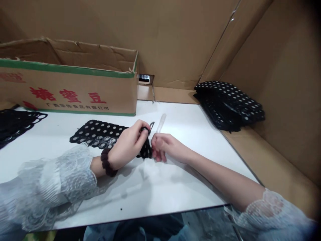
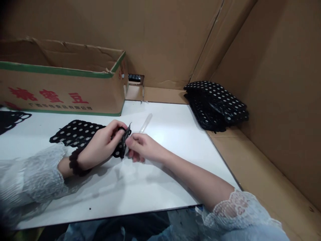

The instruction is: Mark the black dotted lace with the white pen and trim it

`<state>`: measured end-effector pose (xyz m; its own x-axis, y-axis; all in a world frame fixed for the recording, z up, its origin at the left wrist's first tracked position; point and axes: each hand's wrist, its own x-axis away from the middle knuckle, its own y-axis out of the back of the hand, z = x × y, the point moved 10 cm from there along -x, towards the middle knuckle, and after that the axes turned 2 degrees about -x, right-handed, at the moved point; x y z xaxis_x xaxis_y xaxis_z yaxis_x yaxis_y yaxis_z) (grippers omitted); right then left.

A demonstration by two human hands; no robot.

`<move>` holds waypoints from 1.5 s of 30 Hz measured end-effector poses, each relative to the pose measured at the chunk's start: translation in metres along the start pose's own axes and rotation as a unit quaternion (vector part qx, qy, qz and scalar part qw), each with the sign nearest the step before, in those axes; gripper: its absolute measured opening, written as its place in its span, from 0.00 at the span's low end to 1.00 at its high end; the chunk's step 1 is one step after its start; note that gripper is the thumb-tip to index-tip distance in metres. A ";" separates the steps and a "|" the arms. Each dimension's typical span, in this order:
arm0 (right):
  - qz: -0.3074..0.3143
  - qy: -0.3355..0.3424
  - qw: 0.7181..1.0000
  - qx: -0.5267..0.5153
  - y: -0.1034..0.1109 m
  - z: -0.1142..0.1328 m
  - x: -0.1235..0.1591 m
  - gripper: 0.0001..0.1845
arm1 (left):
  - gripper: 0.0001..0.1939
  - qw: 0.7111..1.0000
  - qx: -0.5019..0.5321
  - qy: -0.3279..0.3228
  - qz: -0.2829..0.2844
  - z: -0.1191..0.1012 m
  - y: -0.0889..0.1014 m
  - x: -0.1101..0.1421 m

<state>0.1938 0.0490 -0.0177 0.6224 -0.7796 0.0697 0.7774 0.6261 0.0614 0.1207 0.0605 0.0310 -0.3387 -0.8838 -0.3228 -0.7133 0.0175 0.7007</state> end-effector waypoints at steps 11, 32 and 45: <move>0.011 -0.014 0.999 0.051 0.002 -0.003 0.003 0.10 | 0.09 0.986 0.028 0.122 -0.110 0.056 0.035 -0.018; -0.038 0.036 0.999 0.014 0.005 0.007 0.000 0.12 | 0.05 0.964 0.187 0.039 0.184 -0.002 -0.036 0.011; -0.102 0.010 0.995 -0.007 0.027 -0.002 -0.001 0.16 | 0.10 1.000 -0.020 0.021 -0.008 0.007 0.016 -0.004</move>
<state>0.2147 0.0665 -0.0176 0.4526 -0.8909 0.0382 0.8890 0.4541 0.0587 0.1067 0.0674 0.0388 -0.3015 -0.9023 -0.3083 -0.6929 -0.0148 0.7209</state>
